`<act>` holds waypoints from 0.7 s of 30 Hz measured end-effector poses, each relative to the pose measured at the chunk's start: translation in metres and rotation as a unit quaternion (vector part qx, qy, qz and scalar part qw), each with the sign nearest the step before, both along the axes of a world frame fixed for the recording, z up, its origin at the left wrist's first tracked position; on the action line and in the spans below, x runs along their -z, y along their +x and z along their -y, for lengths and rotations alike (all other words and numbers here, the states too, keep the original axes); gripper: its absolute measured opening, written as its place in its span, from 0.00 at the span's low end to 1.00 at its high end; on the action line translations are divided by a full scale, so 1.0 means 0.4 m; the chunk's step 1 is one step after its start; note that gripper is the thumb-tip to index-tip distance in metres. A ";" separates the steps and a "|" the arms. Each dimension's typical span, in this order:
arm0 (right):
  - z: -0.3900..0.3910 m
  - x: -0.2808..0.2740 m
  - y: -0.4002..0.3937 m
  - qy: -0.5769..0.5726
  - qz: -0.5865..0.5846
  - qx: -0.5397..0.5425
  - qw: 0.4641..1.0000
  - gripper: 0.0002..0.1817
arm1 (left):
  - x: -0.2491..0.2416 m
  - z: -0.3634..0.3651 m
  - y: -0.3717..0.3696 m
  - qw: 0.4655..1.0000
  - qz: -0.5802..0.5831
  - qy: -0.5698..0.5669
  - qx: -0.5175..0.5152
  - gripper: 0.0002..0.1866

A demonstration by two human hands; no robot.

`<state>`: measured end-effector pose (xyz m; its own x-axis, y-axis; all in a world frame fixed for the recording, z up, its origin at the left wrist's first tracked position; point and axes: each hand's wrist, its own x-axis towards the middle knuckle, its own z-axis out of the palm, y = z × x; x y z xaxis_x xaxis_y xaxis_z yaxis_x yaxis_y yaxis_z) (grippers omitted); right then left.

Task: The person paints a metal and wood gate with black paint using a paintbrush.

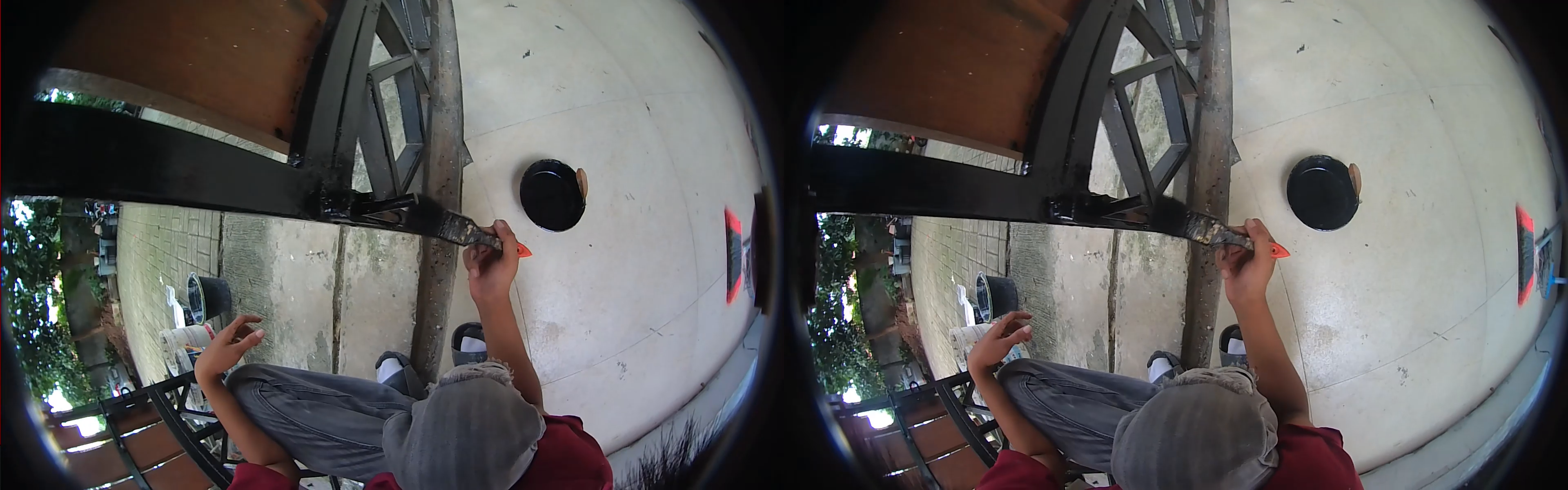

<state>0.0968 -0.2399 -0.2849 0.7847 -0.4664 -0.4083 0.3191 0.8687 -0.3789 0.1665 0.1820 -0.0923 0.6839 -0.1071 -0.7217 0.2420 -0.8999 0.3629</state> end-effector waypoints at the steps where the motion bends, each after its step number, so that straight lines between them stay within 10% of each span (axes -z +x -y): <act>1: -0.007 -0.003 -0.006 -0.022 0.030 -0.002 0.999 0.13 | 0.006 -0.008 0.007 1.000 -0.005 0.001 0.004 0.22; 12: -0.017 -0.057 0.010 -0.069 -0.116 0.037 0.990 0.14 | 0.014 0.005 0.012 1.000 -0.010 -0.012 0.001 0.21; 21: 0.015 -0.173 0.000 -0.334 -0.056 -0.004 0.941 0.16 | 0.012 0.013 0.018 1.000 -0.008 -0.008 0.004 0.22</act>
<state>0.0968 -0.2457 -0.2156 0.7592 -0.6421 -0.1066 0.2396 0.4280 -0.8715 0.1736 0.1767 -0.0971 0.6708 -0.1245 -0.7311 0.2402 -0.8962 0.3731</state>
